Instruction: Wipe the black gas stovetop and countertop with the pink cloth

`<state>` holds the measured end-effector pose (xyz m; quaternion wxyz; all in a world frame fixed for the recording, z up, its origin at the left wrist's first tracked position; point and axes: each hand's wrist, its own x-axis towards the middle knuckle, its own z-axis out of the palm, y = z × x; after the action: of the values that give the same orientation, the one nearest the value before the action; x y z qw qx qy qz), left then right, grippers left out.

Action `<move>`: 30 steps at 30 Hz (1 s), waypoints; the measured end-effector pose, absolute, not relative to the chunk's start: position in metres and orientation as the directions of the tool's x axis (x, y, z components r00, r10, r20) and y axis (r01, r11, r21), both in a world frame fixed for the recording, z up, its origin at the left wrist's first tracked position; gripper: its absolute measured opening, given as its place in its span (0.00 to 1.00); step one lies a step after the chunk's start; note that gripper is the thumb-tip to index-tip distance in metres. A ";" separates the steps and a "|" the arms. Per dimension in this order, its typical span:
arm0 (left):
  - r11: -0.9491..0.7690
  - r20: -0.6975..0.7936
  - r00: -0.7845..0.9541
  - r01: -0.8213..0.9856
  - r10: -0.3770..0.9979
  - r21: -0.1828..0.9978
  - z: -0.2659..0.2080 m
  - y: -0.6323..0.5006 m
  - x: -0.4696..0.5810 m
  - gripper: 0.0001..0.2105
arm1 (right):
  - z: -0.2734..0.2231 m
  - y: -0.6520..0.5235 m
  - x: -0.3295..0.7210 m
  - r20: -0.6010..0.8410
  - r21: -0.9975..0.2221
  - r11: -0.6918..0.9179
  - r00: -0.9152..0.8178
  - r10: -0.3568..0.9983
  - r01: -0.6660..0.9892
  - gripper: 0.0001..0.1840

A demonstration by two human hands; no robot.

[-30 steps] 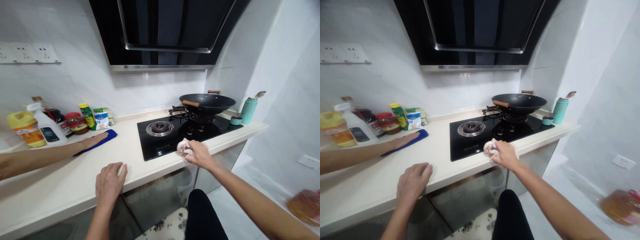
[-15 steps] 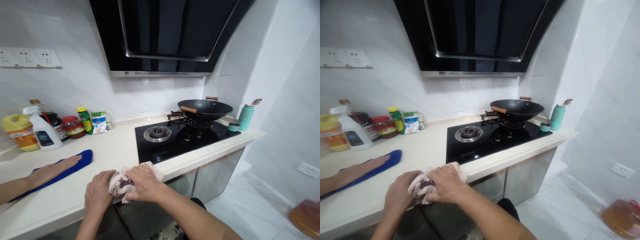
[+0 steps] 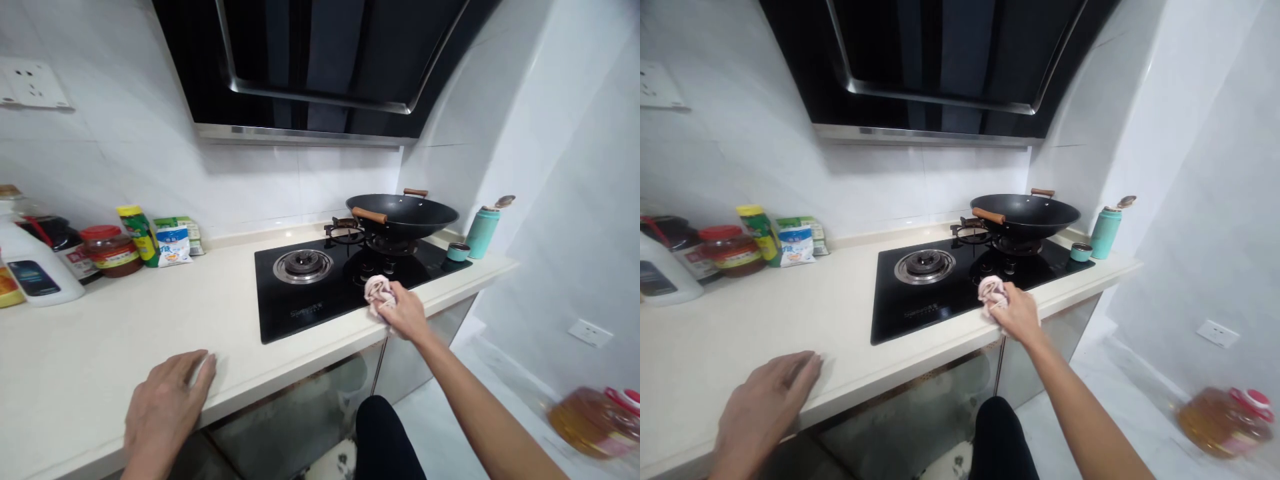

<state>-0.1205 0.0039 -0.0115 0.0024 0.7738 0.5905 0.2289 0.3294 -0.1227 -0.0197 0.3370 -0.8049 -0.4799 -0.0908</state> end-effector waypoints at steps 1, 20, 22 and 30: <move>-0.306 0.356 0.203 0.915 0.912 0.263 -0.012 0.004 -0.120 0.24 | -0.017 -0.125 0.340 0.447 -0.448 -0.387 0.577 0.683 0.806 0.16; -0.499 0.216 0.461 0.850 0.860 0.169 0.010 0.026 -0.118 0.23 | 0.016 -0.038 0.243 0.487 -0.479 -0.121 0.378 0.787 0.869 0.27; -0.538 0.166 0.512 0.816 0.843 0.213 0.021 0.030 -0.106 0.22 | 0.011 -0.030 0.246 0.429 -0.349 -0.178 0.325 0.843 0.920 0.30; -0.696 0.148 0.689 0.653 0.709 0.298 0.042 0.070 -0.060 0.20 | 0.005 0.000 0.254 0.273 -0.036 -0.344 0.340 0.900 0.938 0.31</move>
<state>-0.0595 0.0705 0.0420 0.1116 0.9122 0.3734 0.1268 0.2540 0.0002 0.0048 0.0936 -0.8131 -0.5652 -0.1029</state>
